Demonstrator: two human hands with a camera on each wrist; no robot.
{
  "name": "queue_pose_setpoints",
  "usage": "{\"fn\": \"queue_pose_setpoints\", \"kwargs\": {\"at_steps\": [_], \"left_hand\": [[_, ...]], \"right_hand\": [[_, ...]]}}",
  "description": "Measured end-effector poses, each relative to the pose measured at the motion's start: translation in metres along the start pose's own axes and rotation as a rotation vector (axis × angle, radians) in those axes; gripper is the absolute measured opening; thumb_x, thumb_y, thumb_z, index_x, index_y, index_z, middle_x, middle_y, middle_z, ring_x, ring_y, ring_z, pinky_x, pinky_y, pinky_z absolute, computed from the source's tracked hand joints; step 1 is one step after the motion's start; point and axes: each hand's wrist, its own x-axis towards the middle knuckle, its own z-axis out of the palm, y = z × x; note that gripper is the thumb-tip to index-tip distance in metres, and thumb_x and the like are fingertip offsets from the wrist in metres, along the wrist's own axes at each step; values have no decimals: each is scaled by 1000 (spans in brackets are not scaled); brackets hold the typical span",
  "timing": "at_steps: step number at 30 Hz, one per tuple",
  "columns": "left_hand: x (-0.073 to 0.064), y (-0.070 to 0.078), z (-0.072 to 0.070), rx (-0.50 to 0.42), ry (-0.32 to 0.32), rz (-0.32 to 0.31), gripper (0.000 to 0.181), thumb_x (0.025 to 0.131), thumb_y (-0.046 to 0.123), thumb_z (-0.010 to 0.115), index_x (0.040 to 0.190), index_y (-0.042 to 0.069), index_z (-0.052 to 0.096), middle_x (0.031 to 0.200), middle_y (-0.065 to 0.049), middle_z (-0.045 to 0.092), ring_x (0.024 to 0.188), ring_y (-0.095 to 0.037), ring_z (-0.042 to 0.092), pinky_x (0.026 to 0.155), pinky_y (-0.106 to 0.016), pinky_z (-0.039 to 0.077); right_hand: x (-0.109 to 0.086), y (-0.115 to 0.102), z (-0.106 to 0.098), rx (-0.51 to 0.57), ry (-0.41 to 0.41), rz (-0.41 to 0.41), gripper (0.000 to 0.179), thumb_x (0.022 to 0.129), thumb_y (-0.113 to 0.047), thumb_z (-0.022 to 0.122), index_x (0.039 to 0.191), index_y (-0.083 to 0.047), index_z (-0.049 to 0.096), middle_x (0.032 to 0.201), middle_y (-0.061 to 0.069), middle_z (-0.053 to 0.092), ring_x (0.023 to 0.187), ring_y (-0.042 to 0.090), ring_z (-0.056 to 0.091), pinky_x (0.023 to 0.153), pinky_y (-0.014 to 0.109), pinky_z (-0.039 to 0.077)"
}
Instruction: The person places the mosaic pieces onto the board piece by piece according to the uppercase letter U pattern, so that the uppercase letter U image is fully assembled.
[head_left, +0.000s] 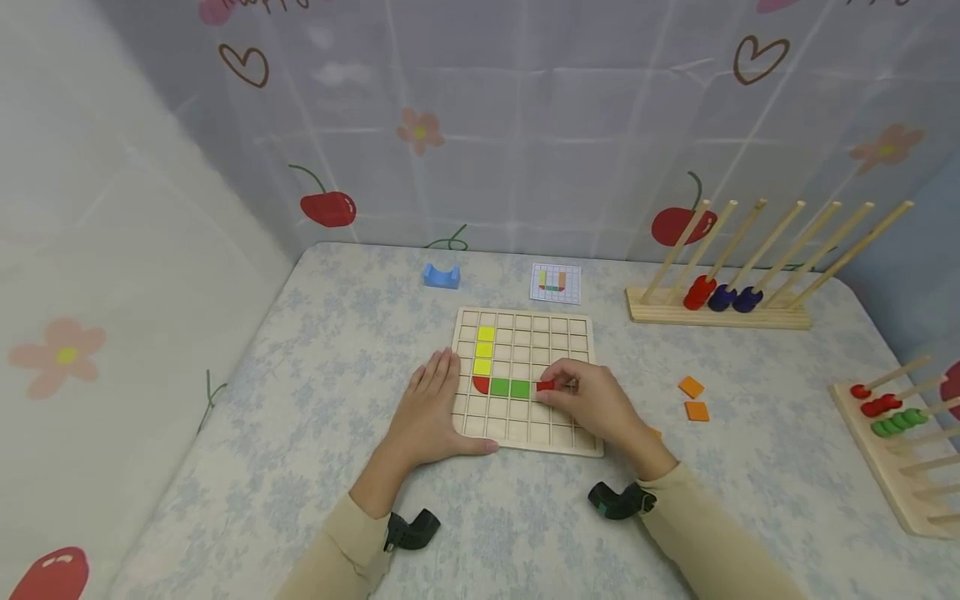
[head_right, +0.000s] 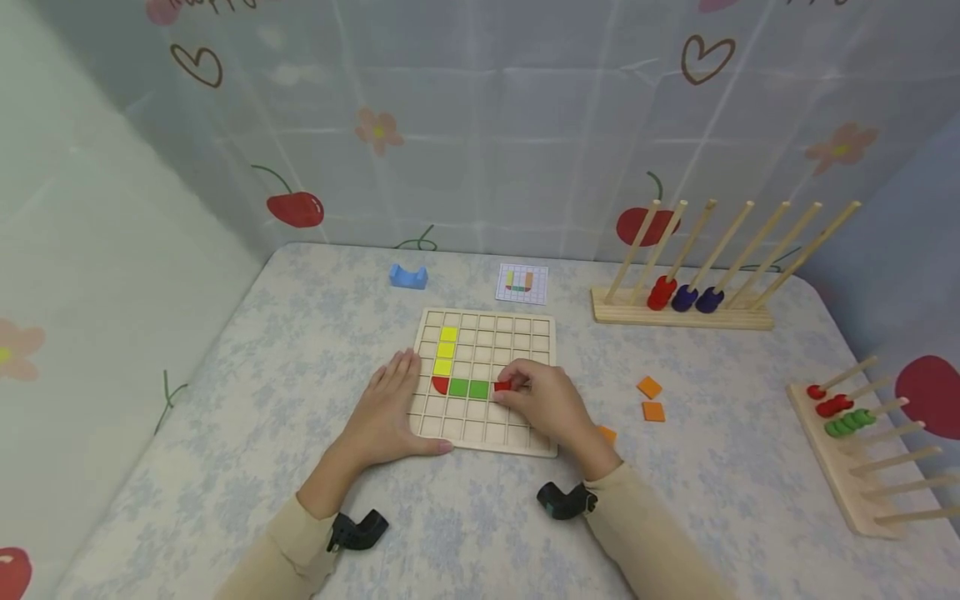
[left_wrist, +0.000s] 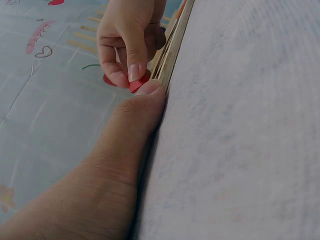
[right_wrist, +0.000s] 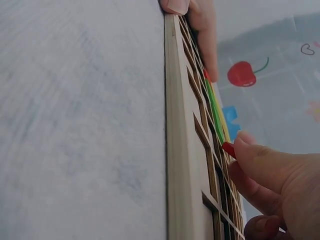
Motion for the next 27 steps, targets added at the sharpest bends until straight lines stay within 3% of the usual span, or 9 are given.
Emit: {"fn": "queue_pose_setpoints", "kwargs": {"at_steps": [12, 20, 27], "left_hand": [[0, 2, -2, 5, 3, 5, 145, 59, 94, 58, 159, 8, 1, 169, -7, -2, 156, -20, -6, 127, -45, 5], [-2, 3, -2, 2, 23, 9, 144, 59, 93, 60, 160, 5, 6, 169, -9, 1, 157, -23, -2, 126, -47, 8], [-1, 2, -2, -2, 0, 0, 145, 59, 93, 59, 159, 7, 1, 168, -7, -3, 156, -20, -6, 127, -45, 5]], "right_hand": [[4, -2, 6, -60, 4, -25, 15, 85, -27, 80, 96, -23, 71, 78, -9, 63, 69, 11, 54, 66, 27, 45], [4, -2, 7, -86, -7, -40, 17, 84, -28, 80, 98, -21, 73, 99, -7, 66, 94, 12, 64, 85, 35, 52], [4, -1, 8, -115, -1, -57, 14, 85, -30, 80, 95, -22, 76, 99, -9, 65, 93, 12, 61, 84, 35, 51]]}}
